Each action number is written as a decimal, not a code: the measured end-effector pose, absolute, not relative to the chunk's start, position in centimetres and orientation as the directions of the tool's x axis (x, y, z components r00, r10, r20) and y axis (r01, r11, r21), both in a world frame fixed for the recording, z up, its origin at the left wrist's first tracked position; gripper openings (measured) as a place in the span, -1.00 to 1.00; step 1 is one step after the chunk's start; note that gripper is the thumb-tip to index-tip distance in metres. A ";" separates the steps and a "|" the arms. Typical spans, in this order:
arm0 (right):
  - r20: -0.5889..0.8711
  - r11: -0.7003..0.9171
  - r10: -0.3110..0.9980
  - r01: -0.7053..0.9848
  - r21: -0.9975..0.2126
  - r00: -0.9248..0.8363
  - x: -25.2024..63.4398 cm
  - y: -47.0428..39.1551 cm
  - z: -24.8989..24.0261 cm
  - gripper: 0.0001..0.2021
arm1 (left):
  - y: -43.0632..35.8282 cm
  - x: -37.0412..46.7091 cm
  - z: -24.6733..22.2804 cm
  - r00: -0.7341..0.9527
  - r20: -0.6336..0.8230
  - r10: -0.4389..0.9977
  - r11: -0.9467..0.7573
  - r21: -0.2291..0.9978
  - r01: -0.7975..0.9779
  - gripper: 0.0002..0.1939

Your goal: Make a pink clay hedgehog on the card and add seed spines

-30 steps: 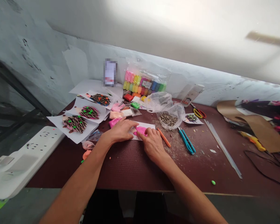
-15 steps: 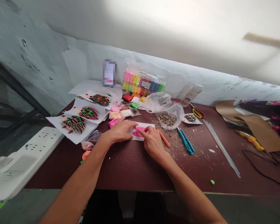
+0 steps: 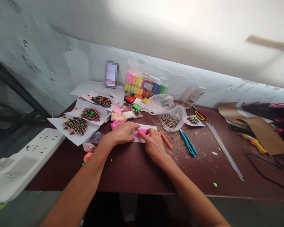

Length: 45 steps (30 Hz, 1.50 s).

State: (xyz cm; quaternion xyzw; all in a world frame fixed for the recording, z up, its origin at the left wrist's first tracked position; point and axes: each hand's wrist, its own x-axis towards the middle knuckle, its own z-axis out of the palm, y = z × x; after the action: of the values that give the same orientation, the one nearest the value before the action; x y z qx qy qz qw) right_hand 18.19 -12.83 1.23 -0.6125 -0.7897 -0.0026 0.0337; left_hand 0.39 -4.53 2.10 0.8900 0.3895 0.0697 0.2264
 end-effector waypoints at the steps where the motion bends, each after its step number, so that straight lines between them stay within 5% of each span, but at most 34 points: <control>1: 0.071 0.258 0.964 0.965 -0.045 -0.255 18.2 -12.9 1.2 -0.52 | -4.5 0.4 2.1 0.686 -0.057 0.725 -0.591 0.459 0.663 -0.39; 45: 0.079 0.330 0.942 0.942 -0.064 -0.325 17.6 -13.4 0.7 -0.57 | -4.5 0.3 1.9 0.692 -0.030 0.721 -0.598 0.476 0.644 -0.47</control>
State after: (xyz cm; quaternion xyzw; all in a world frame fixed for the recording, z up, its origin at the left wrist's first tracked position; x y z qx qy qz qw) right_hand 17.56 -13.38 0.66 -0.5788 -0.8139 0.0031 0.0509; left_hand 0.34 -4.51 1.95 0.8901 0.3835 0.0828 0.2319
